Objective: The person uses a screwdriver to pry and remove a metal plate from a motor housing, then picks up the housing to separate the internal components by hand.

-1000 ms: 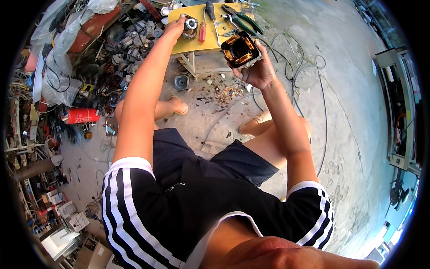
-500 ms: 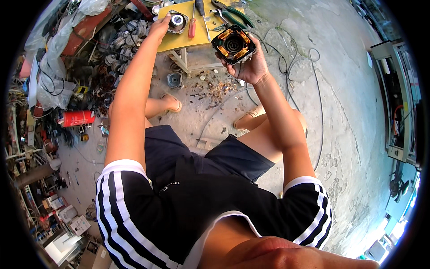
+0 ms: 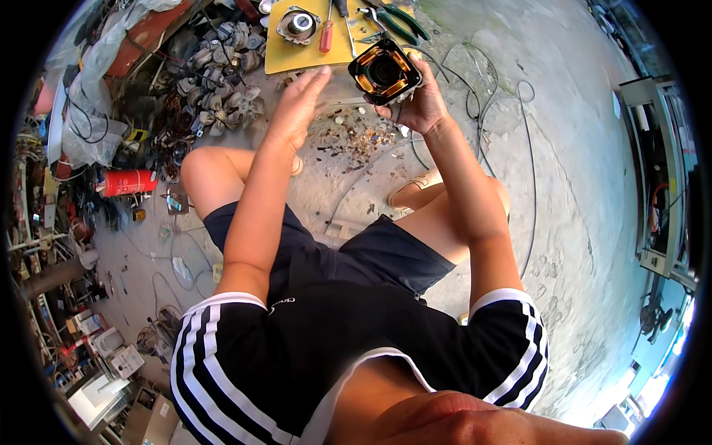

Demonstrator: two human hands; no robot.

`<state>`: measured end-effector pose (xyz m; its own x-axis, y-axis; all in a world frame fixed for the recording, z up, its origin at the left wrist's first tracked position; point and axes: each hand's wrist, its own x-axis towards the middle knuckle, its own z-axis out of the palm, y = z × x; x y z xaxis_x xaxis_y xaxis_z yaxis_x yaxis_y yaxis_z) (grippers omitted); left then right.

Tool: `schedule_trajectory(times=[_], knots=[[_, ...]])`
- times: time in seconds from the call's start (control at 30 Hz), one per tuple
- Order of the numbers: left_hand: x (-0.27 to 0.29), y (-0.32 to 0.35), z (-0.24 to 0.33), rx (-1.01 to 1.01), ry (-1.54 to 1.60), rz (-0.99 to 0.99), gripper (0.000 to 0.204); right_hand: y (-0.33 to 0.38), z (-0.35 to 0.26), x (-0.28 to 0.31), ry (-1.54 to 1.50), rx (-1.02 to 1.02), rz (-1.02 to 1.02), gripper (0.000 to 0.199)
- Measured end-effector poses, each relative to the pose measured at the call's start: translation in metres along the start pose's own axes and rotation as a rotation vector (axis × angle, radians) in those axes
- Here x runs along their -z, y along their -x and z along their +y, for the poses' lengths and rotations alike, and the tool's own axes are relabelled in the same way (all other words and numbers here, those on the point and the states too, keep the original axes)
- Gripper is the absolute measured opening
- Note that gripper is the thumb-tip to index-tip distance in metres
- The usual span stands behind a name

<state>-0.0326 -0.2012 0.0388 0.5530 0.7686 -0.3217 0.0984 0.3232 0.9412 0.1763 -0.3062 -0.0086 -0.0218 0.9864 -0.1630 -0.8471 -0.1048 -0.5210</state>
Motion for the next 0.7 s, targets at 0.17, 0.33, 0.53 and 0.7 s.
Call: schedule_trajectory(times=[0.17,0.33,0.53,0.7], knots=[[-0.016,0.018,-0.003,0.122,0.092,-0.105,0.085,0.006,0.01,-0.017,0.298,0.11,0.158,0.065],[-0.026,0.019,0.002,0.127,0.038,-0.152,0.079,0.009,0.013,-0.016,0.576,0.077,0.18,0.075],[-0.017,0.01,-0.013,0.019,0.084,-0.225,0.063,0.004,0.016,-0.011,0.772,0.115,0.075,0.085],[-0.012,0.013,-0.017,-0.032,0.072,-0.248,0.055,0.005,0.019,-0.01,0.839,0.159,0.027,0.079]])
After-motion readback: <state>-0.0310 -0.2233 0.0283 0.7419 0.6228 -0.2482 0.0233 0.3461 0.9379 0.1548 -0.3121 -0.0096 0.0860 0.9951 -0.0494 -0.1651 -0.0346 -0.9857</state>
